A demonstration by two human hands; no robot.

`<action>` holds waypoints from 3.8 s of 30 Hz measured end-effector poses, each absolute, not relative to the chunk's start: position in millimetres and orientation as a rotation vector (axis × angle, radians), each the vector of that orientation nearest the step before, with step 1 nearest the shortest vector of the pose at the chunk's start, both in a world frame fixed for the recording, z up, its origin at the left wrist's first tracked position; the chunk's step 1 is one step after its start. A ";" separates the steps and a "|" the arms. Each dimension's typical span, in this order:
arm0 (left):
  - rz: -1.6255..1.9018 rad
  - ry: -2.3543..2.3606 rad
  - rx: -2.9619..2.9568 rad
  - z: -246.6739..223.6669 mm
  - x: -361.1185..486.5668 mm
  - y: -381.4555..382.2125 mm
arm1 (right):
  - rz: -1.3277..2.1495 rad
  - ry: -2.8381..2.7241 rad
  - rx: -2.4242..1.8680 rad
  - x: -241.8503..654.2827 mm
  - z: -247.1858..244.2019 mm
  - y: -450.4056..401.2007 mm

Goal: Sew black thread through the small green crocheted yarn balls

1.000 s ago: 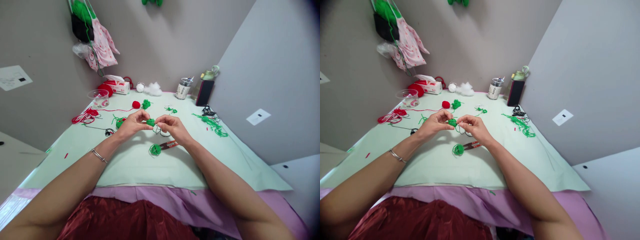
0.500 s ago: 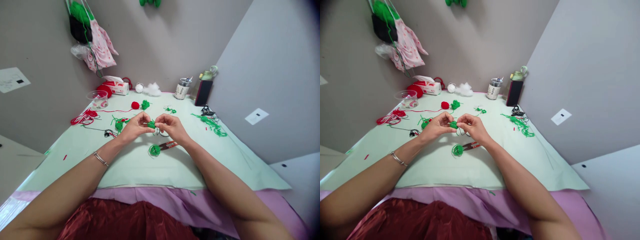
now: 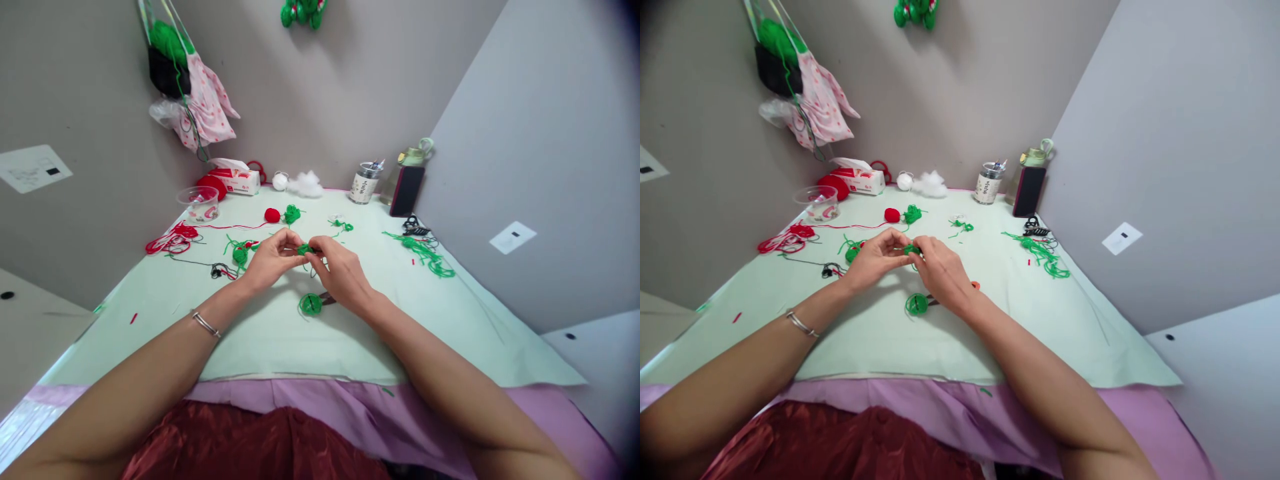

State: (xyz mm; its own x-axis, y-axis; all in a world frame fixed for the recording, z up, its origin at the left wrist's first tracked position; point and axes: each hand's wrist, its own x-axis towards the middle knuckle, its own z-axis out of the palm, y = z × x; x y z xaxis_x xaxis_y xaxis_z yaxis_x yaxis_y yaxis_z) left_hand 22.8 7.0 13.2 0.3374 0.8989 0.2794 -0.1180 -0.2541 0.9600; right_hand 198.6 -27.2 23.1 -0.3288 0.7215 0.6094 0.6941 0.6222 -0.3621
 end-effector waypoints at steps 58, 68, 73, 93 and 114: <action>1.613 0.699 2.408 13.9 15.9 -0.4 | 1.282 -1.678 -0.978 221.2 50.0 -22.3; 1.595 0.659 2.372 15.8 18.4 -4.0 | 1.375 -1.607 -0.958 211.2 45.5 -24.5; 1.553 0.755 2.268 15.3 18.5 -4.0 | 1.008 -1.705 -1.147 208.9 47.3 -26.7; 1.416 0.730 1.512 17.5 18.9 8.1 | 0.767 -1.702 -0.997 208.3 44.3 -29.3; 1.454 0.771 1.537 19.6 19.9 5.2 | 0.635 -1.744 -1.064 199.4 45.2 -37.6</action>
